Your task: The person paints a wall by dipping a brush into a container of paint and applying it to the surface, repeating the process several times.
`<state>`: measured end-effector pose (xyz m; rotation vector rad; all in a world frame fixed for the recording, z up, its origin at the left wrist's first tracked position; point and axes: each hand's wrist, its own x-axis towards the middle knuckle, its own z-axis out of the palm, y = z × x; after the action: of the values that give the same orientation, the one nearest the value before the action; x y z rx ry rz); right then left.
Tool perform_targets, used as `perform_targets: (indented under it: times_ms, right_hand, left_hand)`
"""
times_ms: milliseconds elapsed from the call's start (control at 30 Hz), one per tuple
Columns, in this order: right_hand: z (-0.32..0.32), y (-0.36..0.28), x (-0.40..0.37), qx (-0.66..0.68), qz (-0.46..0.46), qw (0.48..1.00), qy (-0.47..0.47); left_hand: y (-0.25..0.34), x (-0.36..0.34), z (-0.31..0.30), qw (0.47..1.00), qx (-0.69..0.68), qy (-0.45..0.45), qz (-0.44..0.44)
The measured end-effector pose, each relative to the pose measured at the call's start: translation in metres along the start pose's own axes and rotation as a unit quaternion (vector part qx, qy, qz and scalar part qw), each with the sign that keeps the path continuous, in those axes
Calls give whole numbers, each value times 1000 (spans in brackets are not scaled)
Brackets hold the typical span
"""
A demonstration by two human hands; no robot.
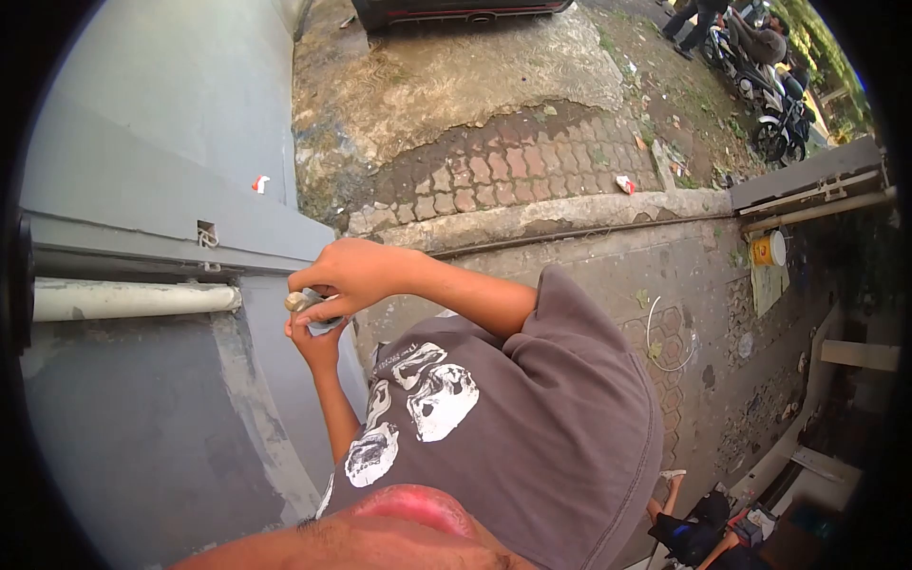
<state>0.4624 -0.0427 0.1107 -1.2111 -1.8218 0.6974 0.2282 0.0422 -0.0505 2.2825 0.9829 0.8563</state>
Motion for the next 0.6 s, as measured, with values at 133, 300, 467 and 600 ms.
perform_targets:
  times_ms: [133,300,467,600]
  right_hand:
    - [1,12,-9,-29,14,998,44]
    - [7,32,-33,-23,70,993,97]
    - [0,53,-54,-50,173,973,143]
    - [-24,61,-56,-50,254,950,174]
  left_hand:
    - [-11,22,20,997,-20,-69,8]
    - [-49,41,53,993,-50,-103,8]
    - [-7,100,82,977,-36,-170,120]
    - [1,138,120,966,-72,-211,133]
